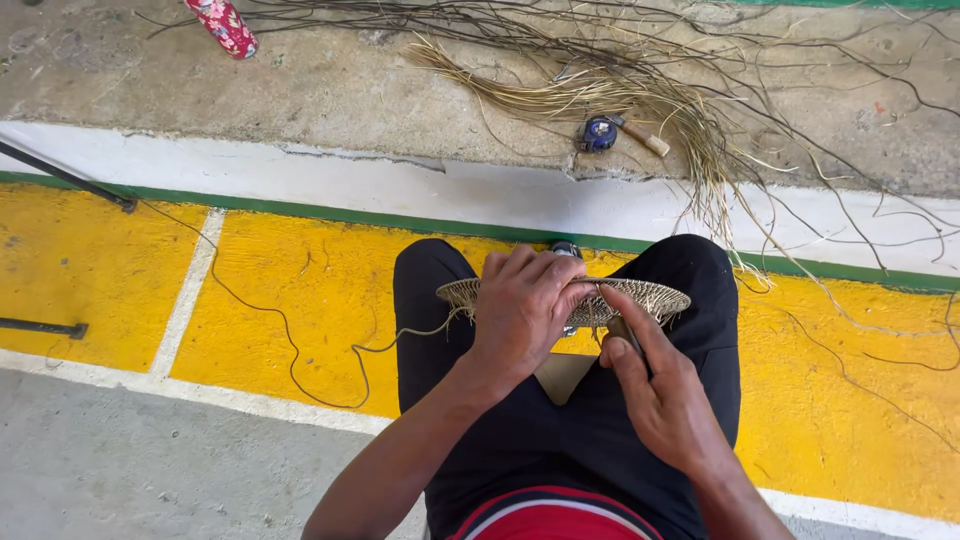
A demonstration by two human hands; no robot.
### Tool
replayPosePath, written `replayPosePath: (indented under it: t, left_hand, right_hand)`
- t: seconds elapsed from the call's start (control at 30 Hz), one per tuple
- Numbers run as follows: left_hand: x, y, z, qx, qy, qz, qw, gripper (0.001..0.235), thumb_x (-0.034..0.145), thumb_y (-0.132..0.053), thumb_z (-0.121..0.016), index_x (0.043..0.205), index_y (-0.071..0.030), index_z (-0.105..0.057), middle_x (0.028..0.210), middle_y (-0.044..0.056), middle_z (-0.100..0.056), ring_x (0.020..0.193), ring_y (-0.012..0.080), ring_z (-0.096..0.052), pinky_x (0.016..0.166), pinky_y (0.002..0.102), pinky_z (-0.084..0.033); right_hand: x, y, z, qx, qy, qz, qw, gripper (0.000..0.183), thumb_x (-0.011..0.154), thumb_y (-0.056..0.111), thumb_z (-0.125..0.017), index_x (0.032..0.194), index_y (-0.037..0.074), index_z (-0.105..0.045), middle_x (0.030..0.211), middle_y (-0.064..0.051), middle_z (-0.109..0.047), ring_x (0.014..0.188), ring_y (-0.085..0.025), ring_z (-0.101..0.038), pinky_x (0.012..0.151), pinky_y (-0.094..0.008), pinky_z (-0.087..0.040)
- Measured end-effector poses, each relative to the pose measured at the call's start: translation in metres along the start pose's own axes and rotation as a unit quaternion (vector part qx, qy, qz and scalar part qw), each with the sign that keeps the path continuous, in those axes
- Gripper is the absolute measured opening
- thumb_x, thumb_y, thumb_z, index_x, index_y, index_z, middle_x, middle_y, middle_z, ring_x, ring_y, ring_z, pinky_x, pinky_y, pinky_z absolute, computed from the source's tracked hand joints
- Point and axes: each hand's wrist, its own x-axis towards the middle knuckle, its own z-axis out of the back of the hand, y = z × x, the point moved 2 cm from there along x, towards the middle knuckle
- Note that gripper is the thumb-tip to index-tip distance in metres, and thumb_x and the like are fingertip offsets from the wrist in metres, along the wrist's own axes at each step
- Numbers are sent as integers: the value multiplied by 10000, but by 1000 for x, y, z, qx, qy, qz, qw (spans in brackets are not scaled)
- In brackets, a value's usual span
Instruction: Weaving plant fibers into a circular basket or mat structure using hands and small tools.
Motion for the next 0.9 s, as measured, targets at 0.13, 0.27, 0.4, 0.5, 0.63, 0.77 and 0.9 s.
replayPosePath:
  t: [0.13,0.27,0.4,0.5,0.63,0.77,0.9]
  left_hand:
    - [-9,5,-5,-34,22,16,999,245,932,-215,-751,1097,-84,-627,990,17,-697,941,224,-619,853,391,-422]
    - [-14,4,-5,-42,38,19,998,228,938,-224,-760,1073,-95,-630,947,22,-688,917,227,-611,841,398,-412]
    - [-9,6,7,-61,42,0,997,229,944,-192,-737,1128,-92,-643,1012,30,-697,958,221,-622,863,387,-418]
    - [-5,5,11,-40,18,-7,999,216,925,-204,-746,1105,-123,-660,1035,0,-720,939,205,-624,854,387,-419]
    - [-15,9,0,-60,13,32,998,235,919,-225,-775,1078,-114,-641,1001,-3,-711,930,217,-625,835,386,-426]
    - [-13,6,5,-58,22,40,997,205,917,-207,-784,1031,-116,-641,933,0,-698,878,224,-616,803,391,-417]
    - [-9,11,4,-58,2,22,998,235,898,-218,-781,1034,-110,-623,937,0,-687,896,227,-623,820,393,-431]
  right_hand:
    - [2,8,-3,-47,-8,23,999,465,1016,126,-518,1477,75,-487,955,-64,-685,821,-142,-666,777,-306,-541]
    - [-3,-27,-9,42,-6,-11,999,452,1046,107,-534,1493,53,-496,924,-76,-656,736,-140,-588,664,-295,-487]
    - [-2,-27,-5,162,23,-49,985,458,1086,92,-523,1540,40,-498,922,-81,-638,637,-131,-483,556,-274,-418]
    - [-2,-5,-3,90,26,-15,996,475,1057,96,-499,1529,46,-489,904,-50,-638,669,-104,-510,596,-247,-448]
    - [-2,9,-7,-28,5,-7,1000,472,1022,113,-504,1492,69,-494,866,-42,-643,731,-97,-582,667,-250,-504]
    - [-1,1,-14,15,-3,48,999,428,1032,113,-510,1453,45,-483,921,-48,-642,813,-97,-616,740,-256,-521]
    - [1,-20,-5,146,30,-17,989,445,1074,115,-507,1515,59,-491,949,-90,-631,739,-133,-521,659,-292,-441]
